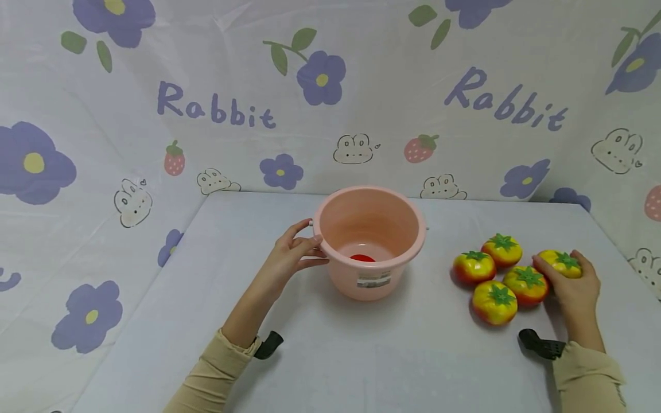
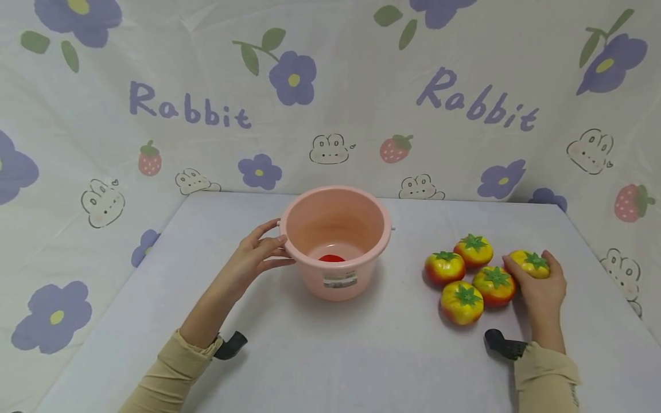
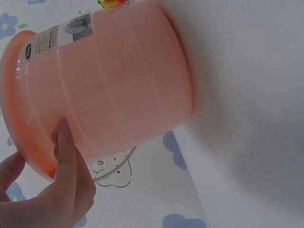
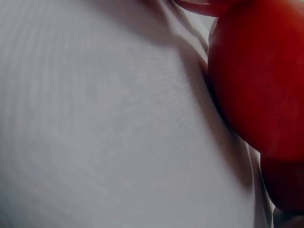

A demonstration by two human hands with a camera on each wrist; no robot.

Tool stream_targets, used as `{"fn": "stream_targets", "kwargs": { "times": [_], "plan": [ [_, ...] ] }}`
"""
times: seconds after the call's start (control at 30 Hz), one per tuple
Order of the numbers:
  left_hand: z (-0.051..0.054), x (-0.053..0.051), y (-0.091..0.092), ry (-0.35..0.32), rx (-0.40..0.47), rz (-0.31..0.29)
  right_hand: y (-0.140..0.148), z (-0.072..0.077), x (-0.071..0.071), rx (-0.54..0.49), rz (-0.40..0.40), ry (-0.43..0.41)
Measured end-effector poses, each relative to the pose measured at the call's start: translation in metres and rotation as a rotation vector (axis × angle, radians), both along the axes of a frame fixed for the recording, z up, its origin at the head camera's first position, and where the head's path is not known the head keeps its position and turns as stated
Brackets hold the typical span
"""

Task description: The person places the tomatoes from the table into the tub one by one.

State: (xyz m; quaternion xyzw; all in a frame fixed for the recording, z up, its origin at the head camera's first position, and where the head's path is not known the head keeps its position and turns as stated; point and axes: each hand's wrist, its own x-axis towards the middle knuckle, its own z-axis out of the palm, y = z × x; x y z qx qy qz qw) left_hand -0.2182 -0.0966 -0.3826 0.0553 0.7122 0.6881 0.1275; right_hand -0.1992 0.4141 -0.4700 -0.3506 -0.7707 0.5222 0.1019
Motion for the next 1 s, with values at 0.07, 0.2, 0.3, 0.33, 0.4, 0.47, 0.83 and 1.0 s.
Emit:
{"fn": "stream_targets", "kwargs": {
  "times": [0.07, 0.2, 0.3, 0.33, 0.4, 0.47, 0.83, 1.0],
  "plan": [
    [0.000, 0.000, 0.000, -0.001, -0.001, -0.002, 0.000, 0.000, 0.000, -0.004, -0.017, 0.008],
    [0.000, 0.000, 0.000, 0.004, -0.006, -0.006, -0.002, 0.003, 0.000, -0.012, -0.039, 0.014],
    [0.001, 0.000, -0.001, 0.010, -0.001, -0.005, -0.005, 0.007, -0.002, 0.004, -0.030, 0.013],
    [0.001, 0.000, -0.001, 0.011, 0.002, -0.005, -0.006, 0.008, -0.002, 0.011, -0.023, 0.016],
    [0.001, 0.000, -0.001, 0.010, 0.011, -0.004, -0.009, 0.012, -0.003, 0.022, -0.015, 0.018],
    [0.002, 0.000, -0.001, 0.006, 0.021, -0.004, -0.012, 0.015, -0.004, 0.024, -0.011, 0.028],
    [0.000, 0.001, -0.001, 0.003, 0.025, -0.008, -0.029, 0.036, -0.010, 0.029, 0.043, 0.059],
    [0.000, 0.001, 0.000, 0.001, 0.028, -0.004, -0.041, 0.050, -0.011, 0.052, 0.070, 0.078]
  ]
}}
